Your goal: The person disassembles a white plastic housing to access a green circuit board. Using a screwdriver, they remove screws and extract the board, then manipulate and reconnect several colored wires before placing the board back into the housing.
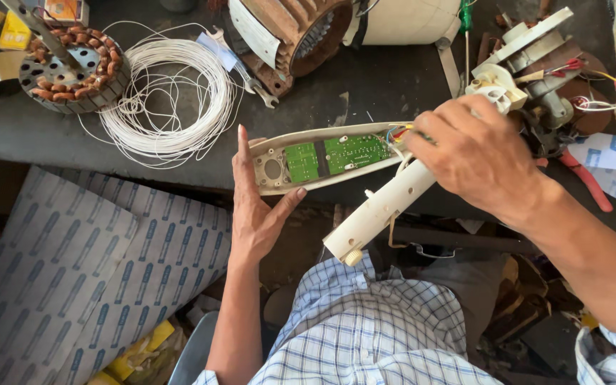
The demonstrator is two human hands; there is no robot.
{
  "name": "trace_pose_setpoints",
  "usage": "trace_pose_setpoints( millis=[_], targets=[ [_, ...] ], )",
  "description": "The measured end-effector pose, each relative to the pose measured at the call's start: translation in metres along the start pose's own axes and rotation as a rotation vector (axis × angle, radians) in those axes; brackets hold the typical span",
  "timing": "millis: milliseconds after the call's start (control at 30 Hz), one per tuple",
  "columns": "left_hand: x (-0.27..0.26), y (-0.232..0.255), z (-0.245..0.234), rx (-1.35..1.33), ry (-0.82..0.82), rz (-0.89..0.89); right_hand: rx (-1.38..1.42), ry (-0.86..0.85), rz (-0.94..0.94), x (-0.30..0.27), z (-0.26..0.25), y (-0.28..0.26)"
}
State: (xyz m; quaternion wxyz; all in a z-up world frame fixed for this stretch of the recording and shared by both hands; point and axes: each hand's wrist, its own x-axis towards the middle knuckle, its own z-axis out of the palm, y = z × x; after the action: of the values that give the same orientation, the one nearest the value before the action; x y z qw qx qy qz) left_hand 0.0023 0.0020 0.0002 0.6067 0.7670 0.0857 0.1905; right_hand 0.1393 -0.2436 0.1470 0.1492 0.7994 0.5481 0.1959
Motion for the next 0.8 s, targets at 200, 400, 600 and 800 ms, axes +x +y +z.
trace_pose_setpoints(
  millis=[200,400,600,800],
  targets=[
    [0.0,0.0,0.0,0.016,0.005,-0.019,0.307,-0.001,0.136,-0.001,0.03,0.004],
    [-0.001,0.001,0.0,0.015,0.005,-0.023,0.296,-0.249,0.039,0.016,0.059,0.007],
    [-0.001,0.0,0.0,0.005,-0.001,-0.009,0.166,-0.187,-0.2,0.036,0.051,0.006],
    [-0.001,-0.002,0.002,-0.019,-0.006,-0.024,0.076,-0.204,-0.281,0.04,0.045,0.005]
  ],
)
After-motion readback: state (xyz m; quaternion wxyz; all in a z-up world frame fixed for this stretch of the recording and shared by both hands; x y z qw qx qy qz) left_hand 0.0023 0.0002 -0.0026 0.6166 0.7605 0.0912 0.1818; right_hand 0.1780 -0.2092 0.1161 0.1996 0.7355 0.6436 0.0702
